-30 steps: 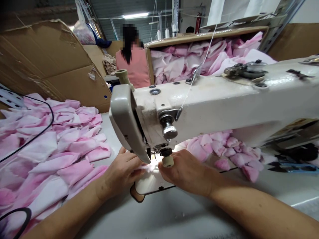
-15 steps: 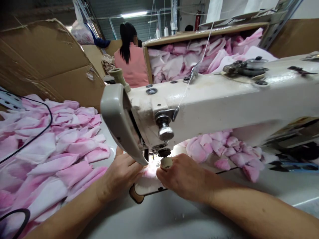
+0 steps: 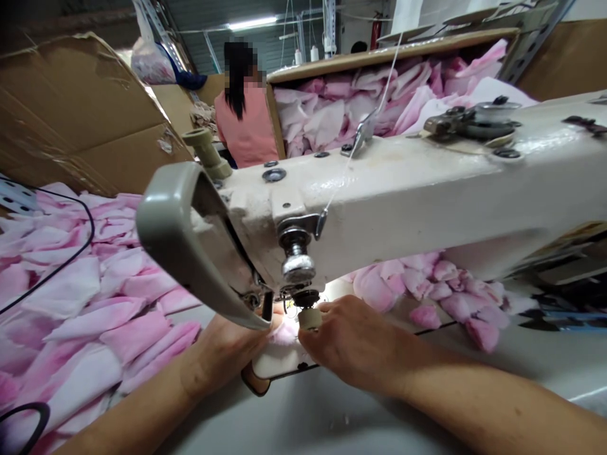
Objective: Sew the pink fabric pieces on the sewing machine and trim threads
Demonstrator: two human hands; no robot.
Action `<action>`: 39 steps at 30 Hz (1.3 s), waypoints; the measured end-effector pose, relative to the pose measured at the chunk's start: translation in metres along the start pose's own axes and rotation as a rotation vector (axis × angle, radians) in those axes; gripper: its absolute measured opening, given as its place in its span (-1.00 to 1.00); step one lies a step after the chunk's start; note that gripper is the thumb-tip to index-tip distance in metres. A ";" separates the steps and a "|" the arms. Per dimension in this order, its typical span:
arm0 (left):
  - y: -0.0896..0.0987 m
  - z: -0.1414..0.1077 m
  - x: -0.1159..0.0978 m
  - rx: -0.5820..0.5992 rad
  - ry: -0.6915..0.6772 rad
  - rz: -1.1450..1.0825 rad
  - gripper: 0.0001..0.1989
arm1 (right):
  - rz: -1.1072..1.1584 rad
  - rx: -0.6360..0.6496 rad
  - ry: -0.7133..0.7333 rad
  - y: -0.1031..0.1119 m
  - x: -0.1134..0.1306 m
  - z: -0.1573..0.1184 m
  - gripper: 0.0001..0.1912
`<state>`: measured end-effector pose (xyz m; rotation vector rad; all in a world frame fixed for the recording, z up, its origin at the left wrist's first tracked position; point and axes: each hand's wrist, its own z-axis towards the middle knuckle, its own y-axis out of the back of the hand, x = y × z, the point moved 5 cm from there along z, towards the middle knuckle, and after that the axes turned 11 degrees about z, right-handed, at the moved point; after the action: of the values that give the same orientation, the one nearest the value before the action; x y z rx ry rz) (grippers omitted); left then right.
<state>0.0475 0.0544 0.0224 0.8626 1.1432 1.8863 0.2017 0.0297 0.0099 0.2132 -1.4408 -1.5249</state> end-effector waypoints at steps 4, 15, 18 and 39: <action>-0.001 0.002 -0.001 -0.008 0.022 0.085 -0.67 | 0.017 0.030 -0.019 -0.001 -0.003 0.000 -0.78; -0.004 0.003 -0.001 0.047 0.159 0.054 -0.90 | 0.074 0.077 -0.052 0.003 -0.001 0.000 -0.79; -0.002 0.003 -0.006 0.052 0.179 0.072 -0.93 | 0.063 0.081 -0.053 0.003 0.000 0.002 -0.81; 0.001 0.004 -0.021 0.033 0.132 0.128 -0.91 | -0.098 -0.137 -0.254 0.006 -0.042 0.003 -0.92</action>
<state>0.0609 0.0373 0.0216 0.8577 1.2268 2.0598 0.2233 0.0632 -0.0041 0.0067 -1.5322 -1.7736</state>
